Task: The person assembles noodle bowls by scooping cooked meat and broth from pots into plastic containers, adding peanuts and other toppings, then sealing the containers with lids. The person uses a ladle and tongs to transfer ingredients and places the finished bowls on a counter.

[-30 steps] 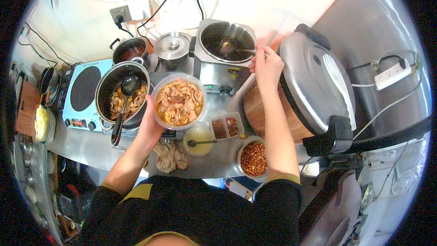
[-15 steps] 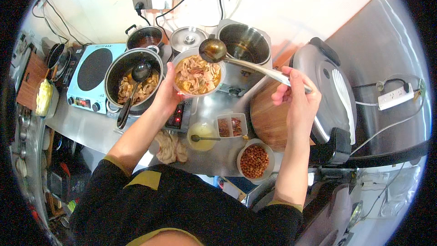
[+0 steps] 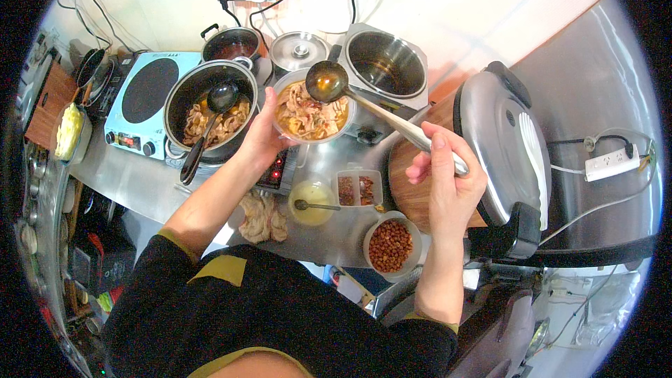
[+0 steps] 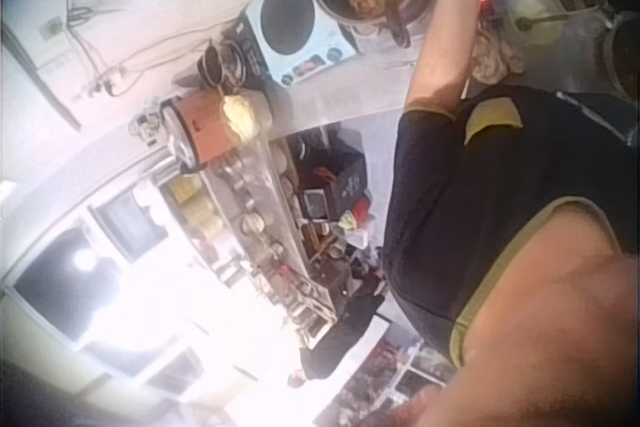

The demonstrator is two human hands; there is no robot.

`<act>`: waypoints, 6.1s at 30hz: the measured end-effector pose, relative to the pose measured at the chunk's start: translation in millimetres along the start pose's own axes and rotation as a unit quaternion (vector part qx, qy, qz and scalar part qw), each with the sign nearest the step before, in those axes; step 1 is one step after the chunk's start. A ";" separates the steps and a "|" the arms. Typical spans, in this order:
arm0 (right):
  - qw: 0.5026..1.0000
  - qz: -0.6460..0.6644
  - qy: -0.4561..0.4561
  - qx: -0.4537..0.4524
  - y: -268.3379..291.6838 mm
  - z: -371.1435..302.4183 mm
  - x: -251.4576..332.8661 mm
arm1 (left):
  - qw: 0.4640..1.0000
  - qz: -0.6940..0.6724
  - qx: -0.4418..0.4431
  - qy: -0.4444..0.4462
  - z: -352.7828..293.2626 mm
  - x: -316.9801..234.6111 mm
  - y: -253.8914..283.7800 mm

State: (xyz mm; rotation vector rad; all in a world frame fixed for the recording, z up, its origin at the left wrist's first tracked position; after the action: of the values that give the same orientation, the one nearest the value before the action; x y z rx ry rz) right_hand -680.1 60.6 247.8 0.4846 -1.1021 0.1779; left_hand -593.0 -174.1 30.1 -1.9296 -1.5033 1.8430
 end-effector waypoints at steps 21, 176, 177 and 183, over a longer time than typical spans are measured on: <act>0.992 -0.066 0.058 -0.092 -32.2 76.2 -137.6 | 0.997 -0.054 0.044 0.012 -33.4 24.4 30.4; 0.006 0.072 -0.129 0.989 -859.7 -1946.4 832.0 | 0.353 -0.281 -0.687 -0.569 -1917.4 -187.4 991.4; 0.016 0.087 -0.142 0.986 -852.0 -1978.3 841.9 | 0.325 -0.273 -0.697 -0.577 -1955.2 -173.4 999.5; -0.174 -0.046 -0.095 0.979 -791.7 -2166.0 924.2 | 0.327 -0.224 -0.724 -0.565 -2160.7 -124.3 1025.1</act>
State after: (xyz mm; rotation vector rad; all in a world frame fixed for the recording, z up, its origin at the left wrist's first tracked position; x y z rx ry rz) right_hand 1788.5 267.3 60.3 -2.0022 -0.2631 -1.0890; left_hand 1736.4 381.6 55.4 1.1670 -4.1095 1.0205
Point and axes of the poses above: each hand's wrist, its own z-axis towards the middle knuckle, its own y-axis out of the back of the hand, x = y × z, the point moved 10 cm from there along z, towards the middle knuckle, and after that the axes turned 2 degrees about -z, right-handed, at the moved point
